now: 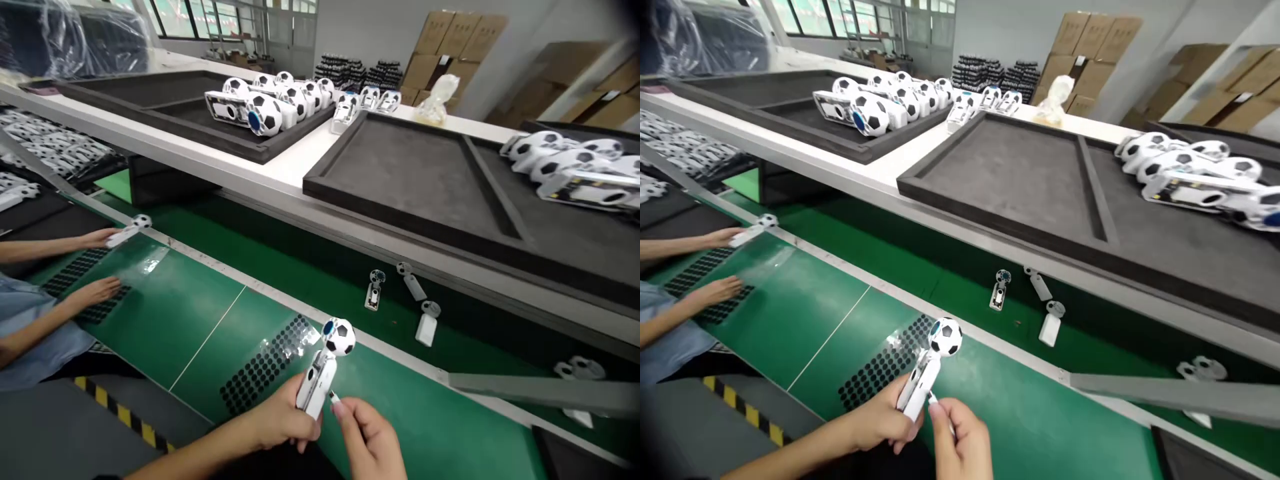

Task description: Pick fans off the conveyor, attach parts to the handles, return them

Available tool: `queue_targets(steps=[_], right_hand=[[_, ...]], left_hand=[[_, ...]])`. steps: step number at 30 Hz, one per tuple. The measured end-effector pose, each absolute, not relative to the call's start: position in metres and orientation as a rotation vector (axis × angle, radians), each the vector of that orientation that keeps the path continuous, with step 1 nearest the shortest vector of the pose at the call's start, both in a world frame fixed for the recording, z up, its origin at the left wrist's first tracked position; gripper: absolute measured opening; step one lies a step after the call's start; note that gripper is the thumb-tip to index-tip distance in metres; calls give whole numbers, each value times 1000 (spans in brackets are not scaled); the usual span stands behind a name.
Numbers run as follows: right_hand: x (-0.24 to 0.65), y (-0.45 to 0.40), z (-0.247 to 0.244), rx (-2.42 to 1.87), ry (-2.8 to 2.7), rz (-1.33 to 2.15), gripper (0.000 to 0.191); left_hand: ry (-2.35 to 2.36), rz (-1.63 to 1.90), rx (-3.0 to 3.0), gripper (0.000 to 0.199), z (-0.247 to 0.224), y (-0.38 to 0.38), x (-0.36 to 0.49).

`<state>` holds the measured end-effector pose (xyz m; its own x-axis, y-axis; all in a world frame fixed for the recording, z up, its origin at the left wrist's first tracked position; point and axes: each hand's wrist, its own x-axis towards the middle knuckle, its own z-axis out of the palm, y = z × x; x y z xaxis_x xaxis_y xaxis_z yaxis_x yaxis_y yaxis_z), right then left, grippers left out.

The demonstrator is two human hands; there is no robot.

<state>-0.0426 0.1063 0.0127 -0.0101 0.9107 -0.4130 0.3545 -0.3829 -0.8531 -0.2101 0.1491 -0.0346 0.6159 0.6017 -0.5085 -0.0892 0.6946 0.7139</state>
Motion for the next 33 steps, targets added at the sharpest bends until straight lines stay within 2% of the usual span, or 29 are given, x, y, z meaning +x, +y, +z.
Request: queue_targets(steps=[4,11,19,28,33], right_hand=[[-24,87,23,-1675,-1357,1379,49],[9,60,30,-1640,-1462,1443,43],[26,54,22,-1521,-1430,1519,44],[24,48,8,-1523,-1309,1533,46],[24,49,-3,-1565,-1338,1491,47]], left_hand=[[923,404,900,40,-10,121,-186],[1253,475,1446,26,5,80,-163],[1344,333,1688,26,16,71,-154],[1404,344,1688,25,15,72,-153],[1325,420,1532,28,-6,80,-149]])
